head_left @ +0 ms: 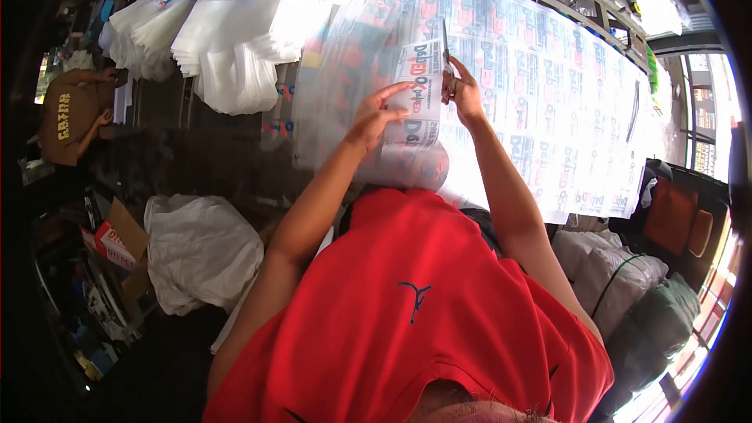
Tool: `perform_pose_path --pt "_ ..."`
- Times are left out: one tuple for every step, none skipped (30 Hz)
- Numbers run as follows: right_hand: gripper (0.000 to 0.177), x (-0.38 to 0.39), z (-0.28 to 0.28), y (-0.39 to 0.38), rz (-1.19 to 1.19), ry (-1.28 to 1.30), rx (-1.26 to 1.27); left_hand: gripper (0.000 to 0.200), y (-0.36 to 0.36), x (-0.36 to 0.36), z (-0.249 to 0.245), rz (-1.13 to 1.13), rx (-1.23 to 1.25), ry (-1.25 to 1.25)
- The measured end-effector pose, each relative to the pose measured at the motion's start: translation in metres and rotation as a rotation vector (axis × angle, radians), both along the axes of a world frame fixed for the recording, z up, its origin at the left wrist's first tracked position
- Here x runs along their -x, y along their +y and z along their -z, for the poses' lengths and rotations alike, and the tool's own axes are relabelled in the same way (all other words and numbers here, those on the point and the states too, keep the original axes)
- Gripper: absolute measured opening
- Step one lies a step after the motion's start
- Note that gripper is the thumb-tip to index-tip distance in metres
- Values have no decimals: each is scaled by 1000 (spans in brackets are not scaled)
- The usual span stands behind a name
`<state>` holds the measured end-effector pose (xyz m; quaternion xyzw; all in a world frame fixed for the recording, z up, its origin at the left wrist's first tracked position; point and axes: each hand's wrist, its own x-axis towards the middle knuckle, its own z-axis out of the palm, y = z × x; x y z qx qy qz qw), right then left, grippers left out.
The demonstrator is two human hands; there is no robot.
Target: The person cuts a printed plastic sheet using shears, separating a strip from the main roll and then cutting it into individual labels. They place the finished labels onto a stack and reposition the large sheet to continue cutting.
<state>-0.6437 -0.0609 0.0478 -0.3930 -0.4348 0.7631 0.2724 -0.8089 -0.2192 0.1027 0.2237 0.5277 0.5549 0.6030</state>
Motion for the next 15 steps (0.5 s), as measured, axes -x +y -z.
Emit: perform_pose_path --pt "59 -3 -5 1 2 6 -5 58 1 10 -2 2 -5 6" --pt "59 -7 -10 1 9 14 11 58 4 26 -5 62 -26 149" --pt "59 -12 -14 1 14 21 27 59 9 42 -7 119 -46 290" --pt "60 -18 -18 0 6 22 -2 59 19 59 -27 187 17 441" --pt "60 -25 -22 -2 9 23 -9 59 33 73 -45 193 -146 465" --pt "61 -33 -29 -7 16 -13 -38 60 48 87 -57 200 -311 486" --pt "61 -42 -35 -12 26 -51 -67 59 64 104 -62 242 -344 502" --pt "61 -53 -41 -19 42 -62 -81 59 79 118 -68 273 -368 521" --pt "60 -64 -42 -27 78 -75 -70 59 93 130 -70 308 -392 539" --pt "60 -78 -45 -37 94 -80 -87 61 105 144 -65 318 -384 582" --pt "59 -91 -48 -47 114 -86 -104 62 114 155 -59 331 -379 624" --pt "59 -104 -53 -58 137 -123 -101 62 121 163 -48 311 -356 634" --pt "58 -118 -59 -72 162 -162 -95 58 126 171 -26 231 -287 673" --pt "57 -133 -62 -86 205 -195 -84 57 129 181 -2 218 -147 675" --pt "56 -147 -63 -101 230 -232 -81 56 131 190 22 202 -7 678"
